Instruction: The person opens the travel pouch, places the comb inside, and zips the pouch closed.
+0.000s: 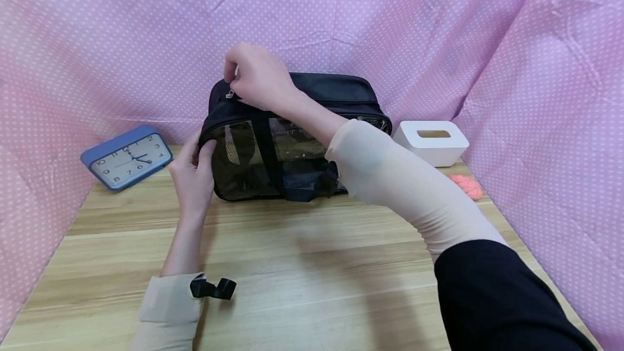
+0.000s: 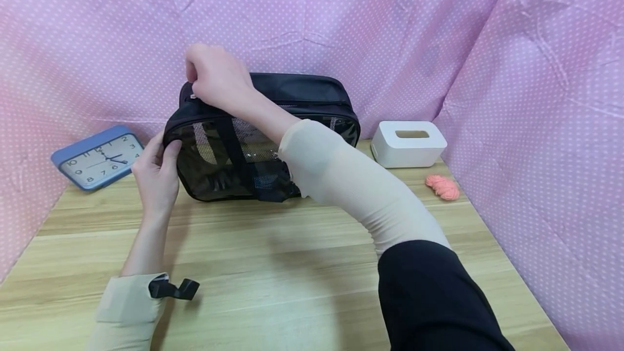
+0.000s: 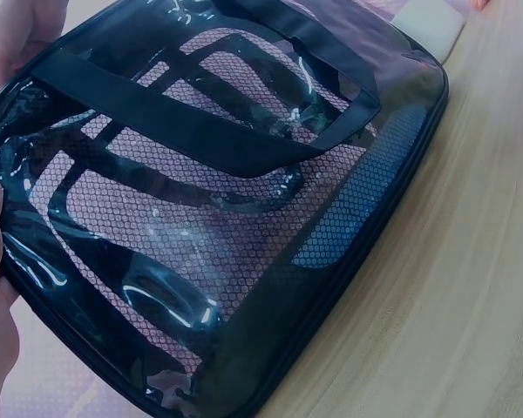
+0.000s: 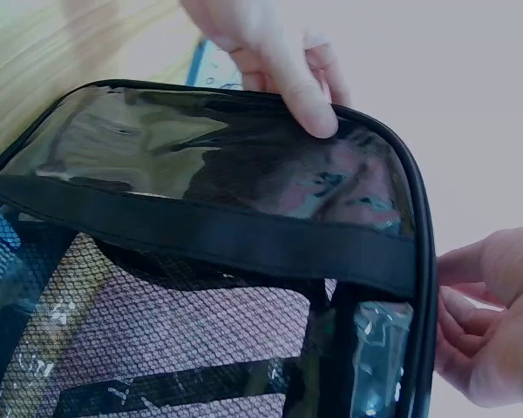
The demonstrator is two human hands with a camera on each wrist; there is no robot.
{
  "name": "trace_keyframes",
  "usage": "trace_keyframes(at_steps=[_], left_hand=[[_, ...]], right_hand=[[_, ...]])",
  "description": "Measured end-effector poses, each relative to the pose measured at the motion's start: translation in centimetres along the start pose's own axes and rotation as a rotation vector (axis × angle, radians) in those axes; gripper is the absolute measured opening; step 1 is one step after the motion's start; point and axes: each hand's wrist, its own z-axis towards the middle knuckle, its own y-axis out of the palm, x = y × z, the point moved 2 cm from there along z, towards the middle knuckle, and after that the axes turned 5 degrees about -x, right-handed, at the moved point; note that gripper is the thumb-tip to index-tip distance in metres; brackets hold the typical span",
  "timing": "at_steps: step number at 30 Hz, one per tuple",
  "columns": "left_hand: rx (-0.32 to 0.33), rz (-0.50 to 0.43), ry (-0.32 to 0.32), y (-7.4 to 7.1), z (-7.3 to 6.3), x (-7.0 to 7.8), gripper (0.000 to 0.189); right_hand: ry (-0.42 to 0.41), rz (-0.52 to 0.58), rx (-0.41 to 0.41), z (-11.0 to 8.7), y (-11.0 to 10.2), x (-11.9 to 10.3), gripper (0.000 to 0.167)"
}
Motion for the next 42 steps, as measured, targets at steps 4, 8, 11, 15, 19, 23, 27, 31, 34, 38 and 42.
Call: trace_keyframes(at_steps=[4,8,11,15,19,23,27,31,34,38,42], left_hand=[[0.004,0.007,0.016,-0.1,0.0,-0.1,0.028],[0.016,0.016,0.017,-0.1,0.0,-0.1,0.027],[0.022,0.021,0.019,-0.1,-0.1,0.0,0.026],[0.02,0.029,0.034,0.0,-0.1,-0.1,0.026],[0.03,0.032,0.03,0.0,-0.1,-0.2,0.024],[0.029,0.032,0.025,0.0,-0.1,-0.1,0.023],[0.026,0.026,0.021,0.0,0.0,0.0,0.024],[0.024,0.024,0.014,0.0,0.0,0.1,0.024],[0.018,0.023,0.009,-0.1,0.0,0.3,0.025],[0.017,0.03,0.0,-0.2,0.0,0.3,0.025],[0.023,0.04,-0.009,-0.2,-0.1,0.2,0.025]], right_hand=[[0.061,0.107,-0.047,0.0,-0.5,0.8,0.026],[0.079,0.154,-0.07,-0.2,-0.8,1.5,0.023],[0.073,0.194,-0.072,-0.3,-0.8,2.1,0.02],[0.091,0.249,-0.066,-0.6,-1.1,2.7,0.018],[0.107,0.296,-0.066,-0.8,-1.3,3.3,0.017],[0.122,0.352,-0.068,-1.1,-1.5,4.1,0.016],[0.114,0.429,-0.045,-1.5,-1.6,5.2,0.014],[0.09,0.487,-0.014,-2.0,-1.7,6.3,0.014],[0.092,0.505,-0.004,-2.3,-1.8,7.0,0.014],[0.116,0.515,0.011,-2.9,-2.1,7.8,0.015],[0.135,0.563,0.039,-3.6,-2.5,8.8,0.018]])
